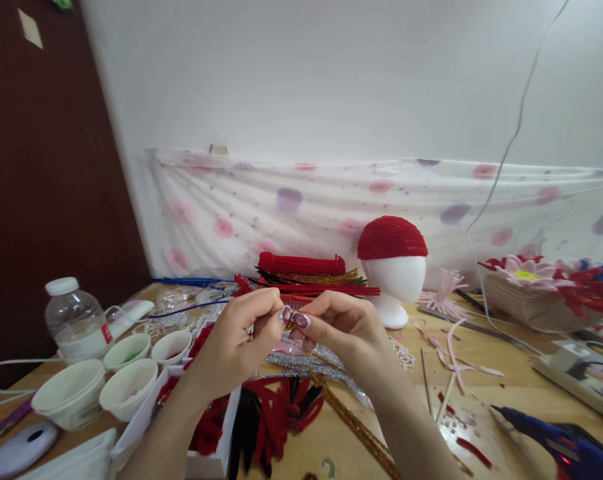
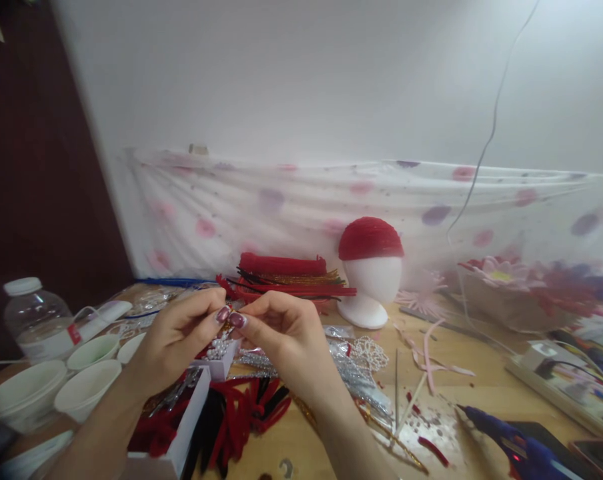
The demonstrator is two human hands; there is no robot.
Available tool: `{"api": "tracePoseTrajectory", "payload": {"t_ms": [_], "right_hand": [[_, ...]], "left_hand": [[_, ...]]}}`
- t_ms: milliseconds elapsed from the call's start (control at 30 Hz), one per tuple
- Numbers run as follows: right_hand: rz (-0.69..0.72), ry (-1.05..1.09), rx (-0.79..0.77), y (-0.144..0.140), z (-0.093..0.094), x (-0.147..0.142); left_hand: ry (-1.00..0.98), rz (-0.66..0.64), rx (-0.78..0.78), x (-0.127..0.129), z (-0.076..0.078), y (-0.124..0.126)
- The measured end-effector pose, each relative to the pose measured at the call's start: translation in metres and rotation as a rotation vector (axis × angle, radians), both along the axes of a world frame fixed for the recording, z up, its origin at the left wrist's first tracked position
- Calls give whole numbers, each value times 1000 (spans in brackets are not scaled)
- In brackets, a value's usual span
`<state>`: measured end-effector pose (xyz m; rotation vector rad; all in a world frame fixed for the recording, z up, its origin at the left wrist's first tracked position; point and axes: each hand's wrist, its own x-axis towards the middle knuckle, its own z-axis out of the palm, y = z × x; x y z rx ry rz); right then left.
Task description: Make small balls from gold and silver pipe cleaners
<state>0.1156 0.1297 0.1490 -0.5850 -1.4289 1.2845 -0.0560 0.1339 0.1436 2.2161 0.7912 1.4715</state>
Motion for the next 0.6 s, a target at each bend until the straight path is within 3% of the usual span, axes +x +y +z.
{"api": "tracePoseTrajectory", "payload": {"t_ms": [100,300,433,600], "right_hand": [[-101,13,72,-5,0,-4],[-151,138,47,-12,-4,-21],[-216,241,134,-14,-10,-32],[-208,150,148,-12,-8,-22]], "left_hand": [[-44,59,69,2,0,-1],[-235,130,129,17,-8,-5],[-219,254,256,19,-13,-6],[-138,188,267,11,-9,-3]]}}
